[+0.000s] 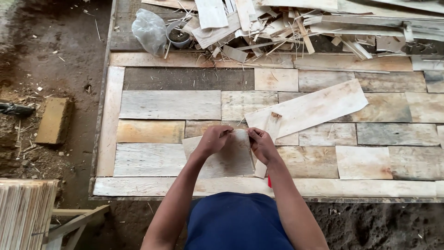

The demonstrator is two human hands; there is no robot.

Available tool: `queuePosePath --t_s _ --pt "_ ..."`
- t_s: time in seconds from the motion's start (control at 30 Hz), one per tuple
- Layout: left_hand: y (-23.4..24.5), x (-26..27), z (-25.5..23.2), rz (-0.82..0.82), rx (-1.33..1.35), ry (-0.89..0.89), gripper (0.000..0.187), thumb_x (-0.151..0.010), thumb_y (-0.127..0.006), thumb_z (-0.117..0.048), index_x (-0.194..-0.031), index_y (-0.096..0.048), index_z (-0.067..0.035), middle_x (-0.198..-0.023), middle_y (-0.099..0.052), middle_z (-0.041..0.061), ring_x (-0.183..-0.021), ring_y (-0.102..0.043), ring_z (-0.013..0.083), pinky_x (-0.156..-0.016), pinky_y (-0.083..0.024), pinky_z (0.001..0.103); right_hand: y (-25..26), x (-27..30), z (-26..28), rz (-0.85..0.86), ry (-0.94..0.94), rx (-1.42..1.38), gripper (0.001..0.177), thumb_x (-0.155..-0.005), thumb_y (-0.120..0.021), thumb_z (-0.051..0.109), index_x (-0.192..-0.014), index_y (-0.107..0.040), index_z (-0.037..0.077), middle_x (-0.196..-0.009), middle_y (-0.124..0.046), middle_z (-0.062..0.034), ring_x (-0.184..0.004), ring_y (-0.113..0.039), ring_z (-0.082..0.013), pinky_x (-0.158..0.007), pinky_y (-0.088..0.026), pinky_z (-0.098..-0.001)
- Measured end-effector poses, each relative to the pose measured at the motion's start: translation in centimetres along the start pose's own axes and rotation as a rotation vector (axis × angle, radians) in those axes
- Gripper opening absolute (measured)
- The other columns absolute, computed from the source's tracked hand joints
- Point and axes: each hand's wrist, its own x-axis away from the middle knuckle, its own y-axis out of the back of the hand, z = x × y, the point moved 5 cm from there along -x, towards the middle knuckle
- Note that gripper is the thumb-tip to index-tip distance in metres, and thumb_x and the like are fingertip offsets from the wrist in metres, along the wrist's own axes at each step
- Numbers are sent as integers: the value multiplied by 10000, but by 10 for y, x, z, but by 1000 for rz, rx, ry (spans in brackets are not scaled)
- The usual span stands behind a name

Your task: The person is sorting through a pile of wood scraps and trimming them to size using a utility knife.

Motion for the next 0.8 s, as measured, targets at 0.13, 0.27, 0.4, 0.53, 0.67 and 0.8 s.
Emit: queuePosePath --t_s 0.13,0.27,0.4,0.53,0.67,0.8 --pt "-7 -2 5 -21 57 2 210 -908 -706 -55 -1092 -770 -135 -995 -786 104 -978 -725 378 -848 -584 459 16 -17 -21 -40 -40 -48 154 -1007 -673 163 -1011 -715 16 -847 -740 -83 -809 -747 -183 -785 -610 -309" --pt "-3 -4 1 -20 116 41 187 -922 -716 -107 -1102 -766 -122 -1018 -789 111 -1005 -728 371 -864 -579 457 5 -8 -16 -54 -92 -118 176 -998 -685 220 -1027 -724 51 -870 -752 -69 -818 -748 -178 -773 -600 -295" --pt "9 -6 6 -76 82 79 172 -946 -708 -110 -1107 -768 -127 -1011 -788 91 -1003 -740 325 -862 -583 421 2 -1 1 5 -123 41 269 -1000 -697 281 -1021 -753 19 -853 -728 -63 -753 -698 -178 -752 -592 -311" --pt "15 -16 44 -215 -9 105 149 -948 -723 -188 -1087 -763 -152 -1004 -774 113 -1023 -719 350 -881 -581 471 -1 23 14 73 -156 244 207 -967 -746 248 -898 -758 53 -661 -522 71 -623 -495 -35 -579 -433 -154" --pt "36 -11 44 -281 0 144 160 -960 -738 -212 -1101 -767 -140 -1002 -781 99 -1008 -737 322 -905 -586 411 9 24 1 85 -169 195 171 -914 -788 126 -918 -747 -40 -764 -672 -92 -699 -710 -201 -636 -614 -291" --pt "46 -5 38 -297 -8 174 169 -979 -722 -211 -1122 -766 -132 -1020 -778 102 -1017 -732 326 -908 -587 423 15 16 -9 105 -161 208 210 -884 -818 136 -916 -748 -60 -757 -696 -141 -685 -729 -228 -643 -636 -321"
